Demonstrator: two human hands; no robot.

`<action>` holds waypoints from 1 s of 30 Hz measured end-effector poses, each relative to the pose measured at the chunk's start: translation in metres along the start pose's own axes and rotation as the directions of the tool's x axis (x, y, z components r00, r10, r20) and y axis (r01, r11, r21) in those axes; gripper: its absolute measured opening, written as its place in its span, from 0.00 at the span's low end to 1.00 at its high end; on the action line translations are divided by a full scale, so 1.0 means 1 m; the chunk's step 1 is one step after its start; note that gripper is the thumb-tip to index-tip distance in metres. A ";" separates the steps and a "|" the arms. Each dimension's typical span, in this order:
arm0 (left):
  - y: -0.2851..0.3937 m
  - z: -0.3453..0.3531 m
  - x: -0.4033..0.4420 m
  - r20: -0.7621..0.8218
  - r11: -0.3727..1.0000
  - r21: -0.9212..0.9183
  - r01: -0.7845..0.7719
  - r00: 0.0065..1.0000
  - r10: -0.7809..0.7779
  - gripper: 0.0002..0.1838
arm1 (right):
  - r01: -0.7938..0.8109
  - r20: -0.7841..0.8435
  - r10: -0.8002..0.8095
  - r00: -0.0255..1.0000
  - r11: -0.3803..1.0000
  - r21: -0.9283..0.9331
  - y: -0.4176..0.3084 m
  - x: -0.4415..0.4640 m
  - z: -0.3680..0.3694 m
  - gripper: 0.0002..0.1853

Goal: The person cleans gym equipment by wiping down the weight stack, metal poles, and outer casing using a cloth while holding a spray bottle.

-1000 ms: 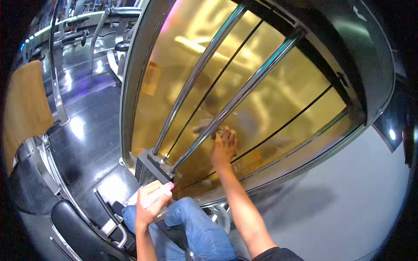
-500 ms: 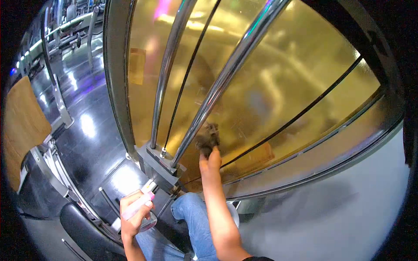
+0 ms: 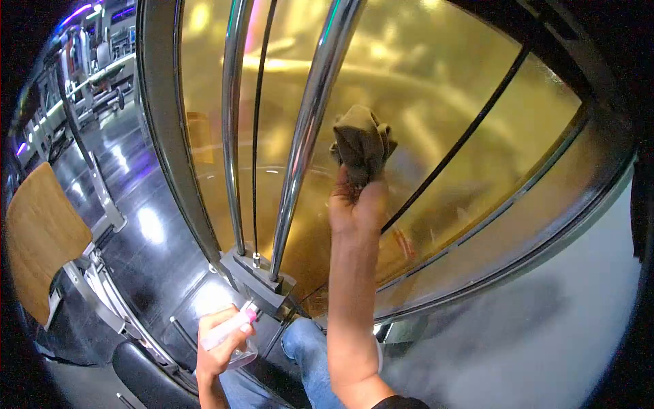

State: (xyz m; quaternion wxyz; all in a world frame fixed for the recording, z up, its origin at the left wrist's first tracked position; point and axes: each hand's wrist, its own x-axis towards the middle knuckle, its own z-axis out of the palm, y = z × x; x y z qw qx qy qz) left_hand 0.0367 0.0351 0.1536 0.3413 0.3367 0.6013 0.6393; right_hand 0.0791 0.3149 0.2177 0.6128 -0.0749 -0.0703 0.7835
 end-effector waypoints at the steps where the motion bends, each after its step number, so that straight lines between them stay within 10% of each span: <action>1: 0.005 0.002 0.003 0.002 1.000 -0.001 -0.016 1.000 0.016 0.10 | -0.016 -0.005 0.016 1.000 0.998 0.053 0.000 0.001 0.003 0.12; 3: 0.014 0.004 0.010 0.002 0.999 0.006 -0.040 0.999 0.040 0.09 | -0.147 0.212 0.112 0.971 0.977 0.157 -0.006 -0.004 -0.025 0.11; 5: 0.023 0.005 0.015 0.050 0.974 0.116 -0.197 0.980 0.192 0.09 | -0.061 -0.239 0.066 0.969 0.998 0.028 -0.008 -0.025 -0.024 0.12; 9: 0.023 0.013 0.026 0.100 0.921 0.212 -0.325 0.945 0.311 0.09 | -0.064 -0.353 0.157 0.922 0.963 0.261 -0.008 -0.019 -0.079 0.13; 11: 0.032 0.022 0.028 0.109 0.935 0.198 -0.295 0.954 0.278 0.10 | -0.190 -0.067 0.220 0.973 0.933 0.307 -0.009 -0.023 -0.084 0.13; 17: 0.051 0.029 0.033 0.151 0.886 0.265 -0.381 0.924 0.352 0.09 | -0.191 -0.091 0.238 0.967 0.912 0.364 -0.017 0.005 -0.024 0.11; 21: 0.062 0.027 0.035 0.141 0.828 0.306 -0.469 0.883 0.448 0.09 | -0.230 0.319 0.171 0.932 0.960 0.157 -0.025 0.017 0.049 0.11; 30: 0.072 0.014 0.042 -0.011 0.862 0.233 -0.451 0.885 0.466 0.09 | -0.481 0.287 0.389 0.876 0.762 0.435 -0.028 0.012 0.034 0.15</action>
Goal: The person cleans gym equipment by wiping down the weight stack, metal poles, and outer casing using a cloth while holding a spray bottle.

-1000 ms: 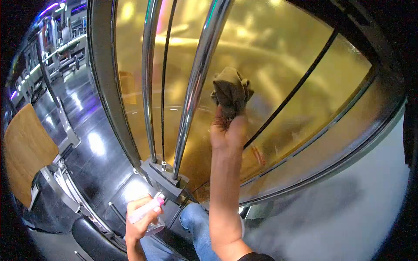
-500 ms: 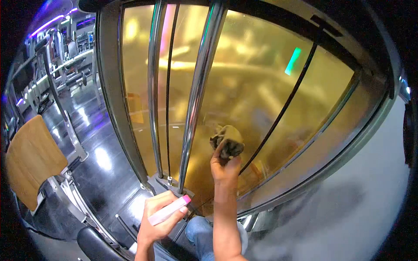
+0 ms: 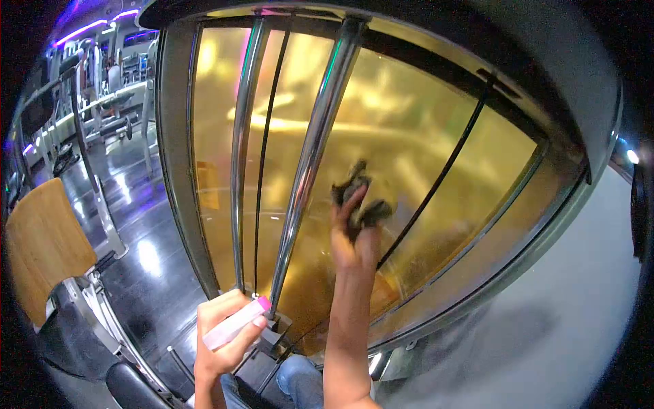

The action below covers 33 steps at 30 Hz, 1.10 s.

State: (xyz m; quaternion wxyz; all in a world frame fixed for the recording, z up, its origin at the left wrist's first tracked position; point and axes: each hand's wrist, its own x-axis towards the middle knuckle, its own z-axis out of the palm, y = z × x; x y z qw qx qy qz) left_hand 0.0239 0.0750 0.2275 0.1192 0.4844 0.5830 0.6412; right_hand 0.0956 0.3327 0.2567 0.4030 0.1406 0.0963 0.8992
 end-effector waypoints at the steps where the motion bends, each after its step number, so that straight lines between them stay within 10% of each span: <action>1: 0.000 -0.002 0.001 -0.006 1.000 -0.007 -0.011 1.000 0.011 0.09 | 0.000 -0.009 0.001 1.000 0.997 0.073 -0.004 -0.007 -0.008 0.16; 7: 0.008 -0.013 0.000 -0.012 1.000 0.015 -0.015 1.000 0.016 0.10 | -0.132 -0.062 0.149 0.987 0.966 0.221 -0.002 0.001 0.026 0.15; 15: 0.018 -0.017 0.001 0.001 0.999 0.017 -0.030 1.000 0.030 0.10 | -0.010 0.250 0.055 0.967 0.984 -0.177 0.038 0.068 0.119 0.13; 26: 0.019 -0.013 -0.001 -0.017 0.996 0.036 -0.076 0.997 0.077 0.11 | 0.084 0.081 -0.075 0.994 0.990 -0.116 0.033 0.006 0.041 0.14; 29: 0.013 -0.014 0.000 -0.019 0.997 0.027 -0.073 0.997 0.074 0.10 | 0.357 0.215 -0.285 0.934 0.776 -0.520 0.053 0.013 0.054 0.15; 31: 0.008 -0.013 0.002 -0.029 0.999 -0.024 -0.034 0.999 0.034 0.10 | 0.798 0.827 -0.228 0.514 -0.225 -0.558 0.068 0.017 0.074 0.17; 32: 0.006 -0.015 0.003 -0.034 0.999 -0.035 -0.036 0.999 0.035 0.10 | 0.797 0.828 -0.217 0.517 -0.231 -0.558 0.075 0.022 0.084 0.17; 33: 0.003 -0.015 0.004 -0.036 0.998 -0.042 -0.037 0.999 0.035 0.09 | 0.808 0.943 -0.110 0.313 -0.491 -0.326 0.078 0.027 0.095 0.19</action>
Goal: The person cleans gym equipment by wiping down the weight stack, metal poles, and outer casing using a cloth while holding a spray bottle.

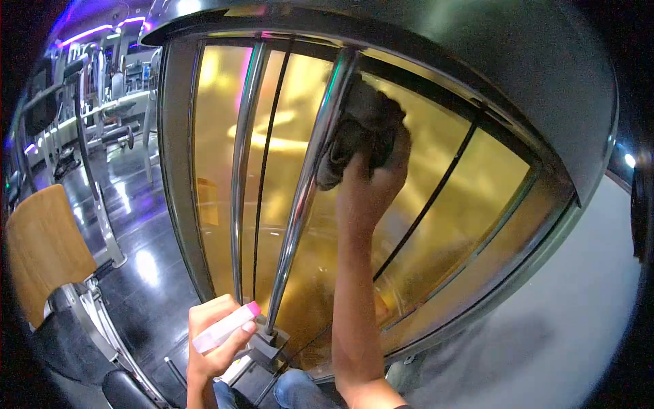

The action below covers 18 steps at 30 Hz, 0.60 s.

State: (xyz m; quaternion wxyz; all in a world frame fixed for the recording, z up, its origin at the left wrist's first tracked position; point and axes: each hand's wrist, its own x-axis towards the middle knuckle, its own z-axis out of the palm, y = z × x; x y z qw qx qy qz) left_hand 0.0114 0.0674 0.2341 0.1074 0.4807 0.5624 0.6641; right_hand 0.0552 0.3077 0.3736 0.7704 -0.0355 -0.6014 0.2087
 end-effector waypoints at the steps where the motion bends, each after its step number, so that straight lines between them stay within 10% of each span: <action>1: -0.002 0.000 0.002 0.001 1.000 0.007 -0.002 1.000 0.002 0.09 | 0.257 0.039 -0.255 0.966 0.940 -0.226 0.000 0.011 0.005 0.21; 8: -0.018 -0.004 0.002 0.036 1.000 -0.016 0.019 0.999 -0.018 0.10 | 0.567 0.332 -0.482 0.811 0.505 -0.651 0.039 0.037 0.023 0.22; 18: -0.042 -0.021 0.003 0.012 0.999 -0.046 0.002 1.000 -0.002 0.10 | 0.234 0.361 -0.040 0.932 0.826 -0.513 0.121 -0.119 -0.011 0.16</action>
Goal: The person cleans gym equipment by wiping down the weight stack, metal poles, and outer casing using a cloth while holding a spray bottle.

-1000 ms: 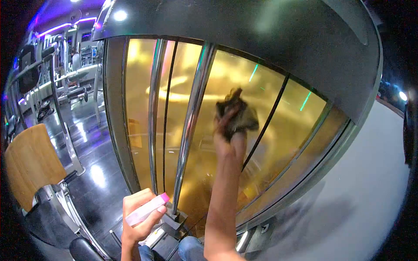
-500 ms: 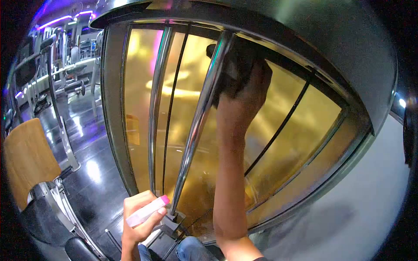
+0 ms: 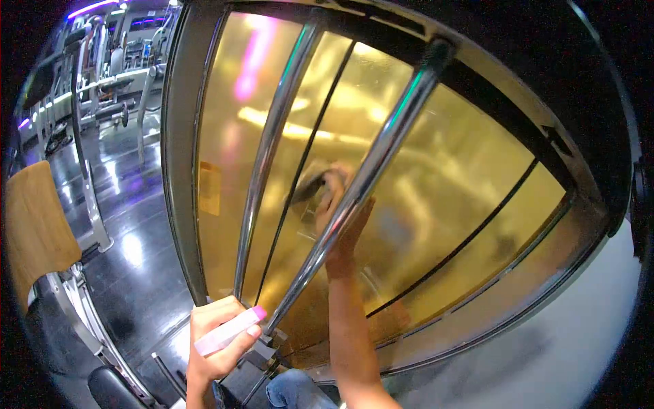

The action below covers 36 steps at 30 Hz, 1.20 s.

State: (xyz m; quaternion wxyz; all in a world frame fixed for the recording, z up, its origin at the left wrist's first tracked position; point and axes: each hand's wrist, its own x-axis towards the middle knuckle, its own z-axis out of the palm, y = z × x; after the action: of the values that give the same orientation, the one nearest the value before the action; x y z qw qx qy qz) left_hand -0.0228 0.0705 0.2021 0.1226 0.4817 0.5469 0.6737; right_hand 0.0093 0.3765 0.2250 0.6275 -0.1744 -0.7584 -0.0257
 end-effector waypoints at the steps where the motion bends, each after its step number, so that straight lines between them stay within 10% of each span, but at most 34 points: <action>1: -0.002 -0.002 -0.001 0.002 1.000 0.027 -0.009 1.000 0.009 0.10 | 0.024 0.061 -0.029 0.998 0.996 0.081 0.006 -0.023 0.005 0.17; 7: -0.015 -0.016 -0.016 -0.016 0.999 0.034 0.015 1.000 -0.015 0.11 | 0.021 0.066 -0.019 0.998 0.999 -0.034 -0.017 -0.024 0.004 0.08; 14: -0.035 -0.015 -0.021 -0.050 0.995 0.040 0.092 0.995 -0.090 0.11 | 0.144 0.010 -0.148 0.989 0.940 -0.309 -0.043 0.025 0.014 0.18; 21: -0.050 -0.015 -0.033 -0.082 0.989 -0.003 0.148 0.986 -0.147 0.11 | 0.169 0.311 -0.094 0.946 0.960 -0.224 0.020 -0.134 0.023 0.16; 28: -0.060 -0.028 -0.052 -0.099 0.973 -0.008 0.229 0.968 -0.229 0.11 | 0.274 0.714 -0.133 0.687 0.958 -0.086 0.019 -0.217 0.017 0.13; 32: -0.065 -0.023 -0.060 -0.121 0.960 -0.034 0.276 0.953 -0.278 0.12 | 0.273 0.697 -0.096 0.711 0.951 -0.148 0.012 -0.187 0.017 0.14; 36: -0.078 -0.018 -0.076 -0.126 0.923 -0.128 0.362 0.918 -0.377 0.12 | 0.055 0.347 0.009 0.938 0.983 -0.176 -0.009 -0.125 0.011 0.14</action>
State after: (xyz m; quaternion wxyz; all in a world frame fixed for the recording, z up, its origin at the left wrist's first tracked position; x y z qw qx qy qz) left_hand -0.0268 0.0356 0.0972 0.2310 0.3115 0.6006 0.6992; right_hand 0.0152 0.3422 0.1040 0.4653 -0.2243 -0.8533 -0.0716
